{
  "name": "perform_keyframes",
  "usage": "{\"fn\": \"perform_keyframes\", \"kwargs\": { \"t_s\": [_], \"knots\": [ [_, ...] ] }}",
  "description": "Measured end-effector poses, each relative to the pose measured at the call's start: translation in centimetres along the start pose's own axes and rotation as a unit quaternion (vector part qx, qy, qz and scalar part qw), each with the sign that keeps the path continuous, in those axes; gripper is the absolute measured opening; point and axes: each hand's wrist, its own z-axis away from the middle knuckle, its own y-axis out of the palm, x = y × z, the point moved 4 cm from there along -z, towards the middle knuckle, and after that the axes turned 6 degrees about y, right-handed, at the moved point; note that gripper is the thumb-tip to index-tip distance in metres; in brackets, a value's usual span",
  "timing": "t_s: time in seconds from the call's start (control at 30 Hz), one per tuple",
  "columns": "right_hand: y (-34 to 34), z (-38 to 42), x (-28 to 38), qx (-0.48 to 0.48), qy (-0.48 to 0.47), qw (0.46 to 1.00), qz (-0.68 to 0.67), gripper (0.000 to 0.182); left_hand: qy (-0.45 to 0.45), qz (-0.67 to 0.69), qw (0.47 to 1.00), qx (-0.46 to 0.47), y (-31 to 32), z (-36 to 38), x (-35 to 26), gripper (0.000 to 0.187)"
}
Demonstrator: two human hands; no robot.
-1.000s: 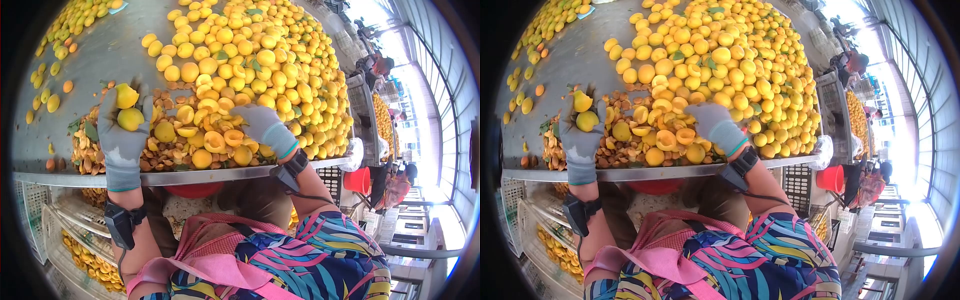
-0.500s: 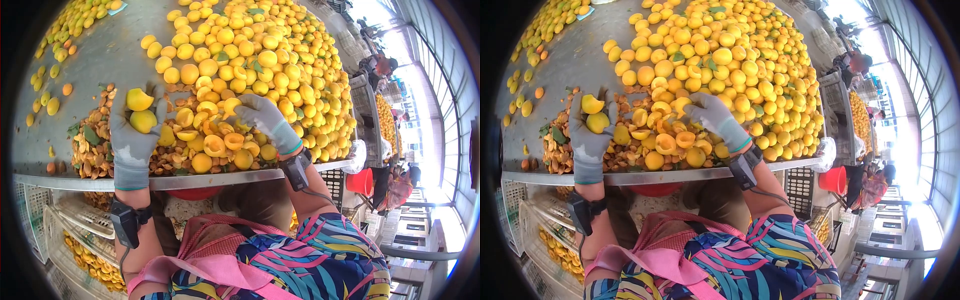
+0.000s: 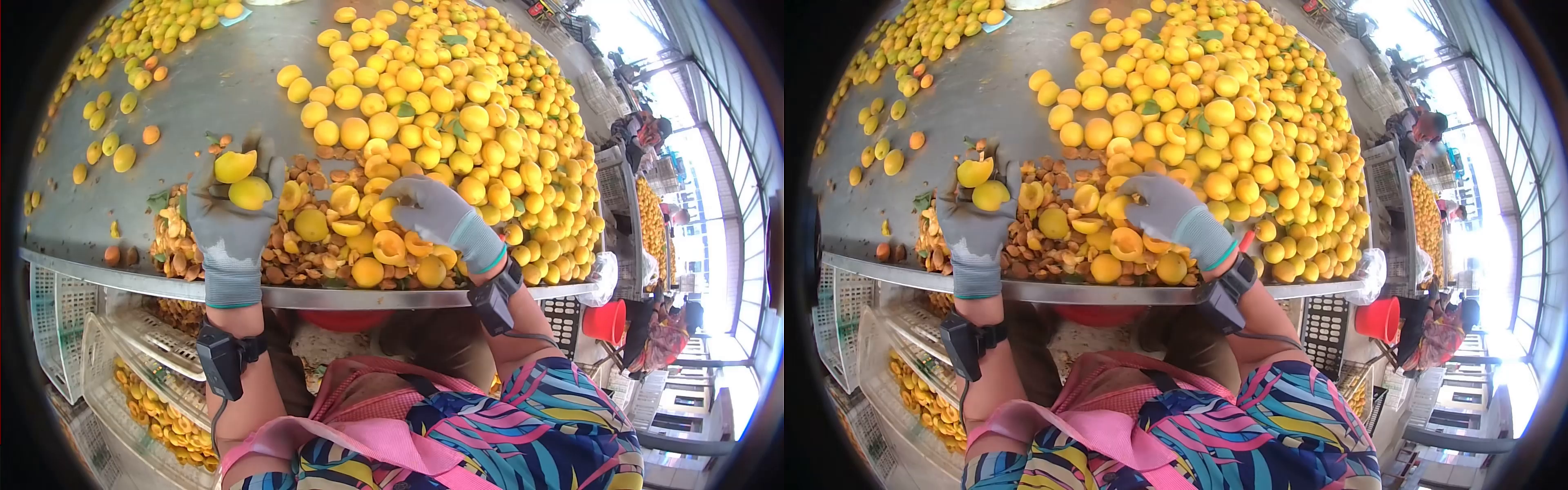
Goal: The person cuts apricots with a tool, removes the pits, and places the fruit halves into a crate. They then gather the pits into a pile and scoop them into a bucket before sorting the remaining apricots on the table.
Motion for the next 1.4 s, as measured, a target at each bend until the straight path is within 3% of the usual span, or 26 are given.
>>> {"fn": "perform_keyframes", "kwargs": {
  "t_s": [0.03,0.1,0.23,0.33,0.47,0.57,0.63,0.67,0.73,0.83,0.87,0.9,0.93,0.97,1.07,1.13,1.17,1.23,1.27,1.33,1.37,1.4],
  "knots": [
    [0.5,-0.3,-0.2,0.001,-0.002,1.000,0.001,0.032,0.002,0.000,1.000,0.000,0.0,-0.1,-0.3,0.034],
    [0.5,-0.5,1.4,-0.122,-0.110,0.983,0.076,0.031,0.041,-0.035,0.996,-0.070,-0.5,-0.3,-0.9,0.026],
    [2.5,-1.9,5.1,-0.048,-0.092,0.990,0.092,0.034,0.042,-0.014,0.996,-0.080,-0.4,0.2,-1.2,0.028],
    [6.2,-2.4,7.2,-0.015,-0.133,0.958,0.254,0.036,0.031,-0.010,0.997,-0.071,-0.3,0.3,-1.6,0.029],
    [7.8,-2.2,7.6,-0.061,-0.117,0.926,0.354,0.038,0.037,-0.001,0.997,-0.072,-0.4,0.3,-2.4,0.029],
    [6.5,-2.1,7.0,-0.070,-0.130,0.950,0.276,0.044,0.034,-0.009,0.997,-0.075,-0.2,0.4,-2.5,0.028],
    [5.2,-2.4,5.7,-0.052,-0.077,0.996,-0.006,0.051,0.045,-0.018,0.995,-0.083,0.0,0.6,-2.5,0.027],
    [5.2,-2.8,5.6,-0.050,-0.078,0.996,-0.004,0.051,0.034,-0.025,0.993,-0.109,0.1,0.8,-2.2,0.025],
    [4.4,-3.5,5.7,-0.071,-0.079,0.962,-0.252,0.051,0.021,-0.031,0.991,-0.131,1.1,1.3,-1.4,0.023],
    [4.0,-3.8,7.8,-0.098,-0.098,0.952,-0.273,0.054,-0.025,-0.057,0.988,-0.142,1.8,1.9,-0.2,0.019],
    [3.8,-3.7,8.7,-0.099,-0.101,0.952,-0.273,0.054,-0.044,-0.069,0.991,-0.105,0.8,1.6,0.0,0.022],
    [3.3,-3.4,10.0,-0.148,-0.137,0.968,-0.150,0.056,-0.064,-0.080,0.992,-0.069,-0.4,1.4,0.4,0.026],
    [3.2,-3.1,10.9,-0.194,-0.169,0.966,-0.023,0.058,-0.004,-0.101,0.994,-0.053,-1.6,1.2,0.2,0.027],
    [3.3,-3.2,11.0,-0.193,-0.170,0.966,-0.024,0.058,-0.004,-0.101,0.993,-0.053,-2.8,1.0,0.2,0.027],
    [3.3,-3.0,11.6,-0.204,-0.211,0.956,-0.004,0.059,0.131,-0.306,0.942,0.046,-1.2,1.2,-1.0,0.035],
    [3.2,-3.1,11.7,-0.062,-0.174,0.971,-0.152,0.056,-0.005,-0.089,0.996,0.023,1.7,1.8,-0.7,0.044],
    [3.4,-3.3,11.6,-0.060,-0.173,0.971,-0.152,0.056,-0.005,-0.089,0.996,0.021,1.4,1.8,-0.8,0.044],
    [3.5,-3.2,12.0,-0.177,-0.261,0.948,0.034,0.053,-0.057,-0.013,0.997,0.048,1.5,1.8,-0.6,0.044],
    [3.8,-3.6,11.7,-0.175,-0.261,0.949,0.034,0.053,-0.057,-0.012,0.997,0.047,1.4,1.7,-0.5,0.044],
    [4.2,-5.0,10.7,-0.074,-0.183,0.950,-0.242,0.050,0.003,-0.047,0.999,-0.014,1.5,1.6,-0.6,0.044],
    [4.4,-5.1,10.6,-0.071,-0.185,0.950,-0.242,0.050,0.006,-0.047,0.999,-0.016,1.4,1.5,-1.0,0.044],
    [4.5,-5.2,10.2,-0.066,-0.120,0.952,-0.275,0.049,0.029,-0.026,0.998,-0.040,1.0,1.3,-1.7,0.043]
  ]
}}
